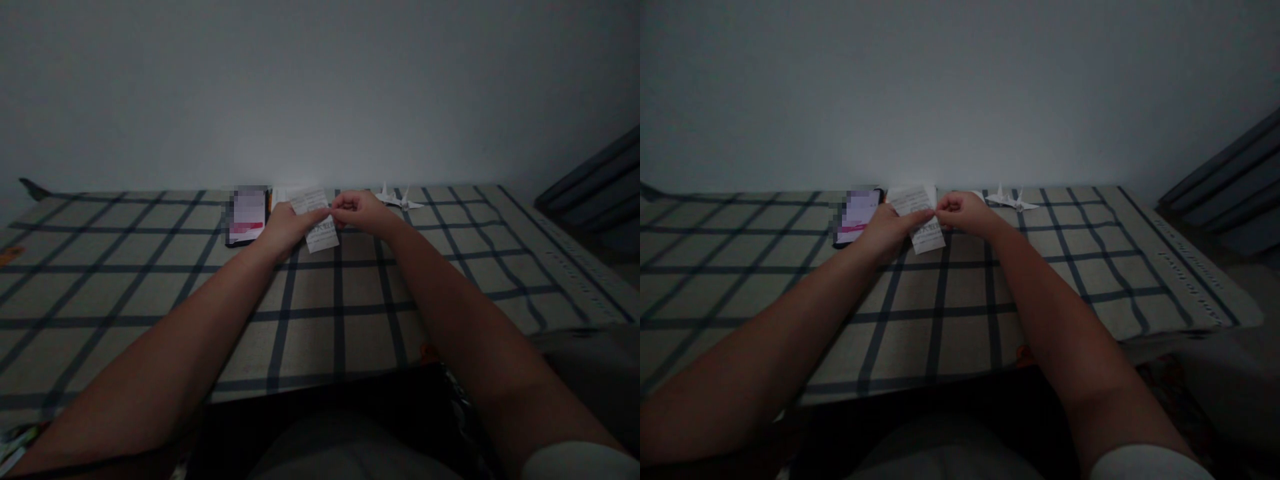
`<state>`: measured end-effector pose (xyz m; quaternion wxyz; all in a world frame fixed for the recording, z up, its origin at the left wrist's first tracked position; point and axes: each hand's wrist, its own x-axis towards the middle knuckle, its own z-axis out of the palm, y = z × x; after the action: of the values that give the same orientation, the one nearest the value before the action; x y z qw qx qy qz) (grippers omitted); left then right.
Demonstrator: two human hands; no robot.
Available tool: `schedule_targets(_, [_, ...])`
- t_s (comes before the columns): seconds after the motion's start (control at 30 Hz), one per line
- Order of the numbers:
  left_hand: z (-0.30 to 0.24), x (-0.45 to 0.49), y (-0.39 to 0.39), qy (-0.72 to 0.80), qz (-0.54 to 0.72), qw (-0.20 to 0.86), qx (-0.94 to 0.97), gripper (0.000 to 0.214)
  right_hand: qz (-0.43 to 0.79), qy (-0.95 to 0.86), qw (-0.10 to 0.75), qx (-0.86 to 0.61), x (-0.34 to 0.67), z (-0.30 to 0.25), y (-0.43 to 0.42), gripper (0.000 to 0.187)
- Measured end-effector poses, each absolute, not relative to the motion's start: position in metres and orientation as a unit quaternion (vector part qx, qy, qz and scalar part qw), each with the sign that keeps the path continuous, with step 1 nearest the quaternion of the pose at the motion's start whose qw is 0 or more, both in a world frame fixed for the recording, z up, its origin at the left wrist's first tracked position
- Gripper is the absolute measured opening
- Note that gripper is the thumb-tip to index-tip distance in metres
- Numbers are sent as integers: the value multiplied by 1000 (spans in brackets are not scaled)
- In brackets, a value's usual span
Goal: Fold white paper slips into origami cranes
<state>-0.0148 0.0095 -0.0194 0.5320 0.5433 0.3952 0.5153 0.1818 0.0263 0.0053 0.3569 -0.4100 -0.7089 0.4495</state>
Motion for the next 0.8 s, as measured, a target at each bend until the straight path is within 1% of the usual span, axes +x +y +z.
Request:
schedule_targets(0.17, [-19,-12,9,387,519,549,529,47,466,-692,364,-415,181,7,24,7])
schedule_targets(0.37, [-17,-9,8,391,556,533,504,46,452,-699,356,-424,183,5,25,4])
schedule_targets(0.6, [-16,-10,14,366,599,555,446,49,461,-705,341,-418,184,8,24,7])
schedule_targets(0.8, [-19,-12,21,340,621,571,415,43,470,-706,342,-404,186,6,25,7])
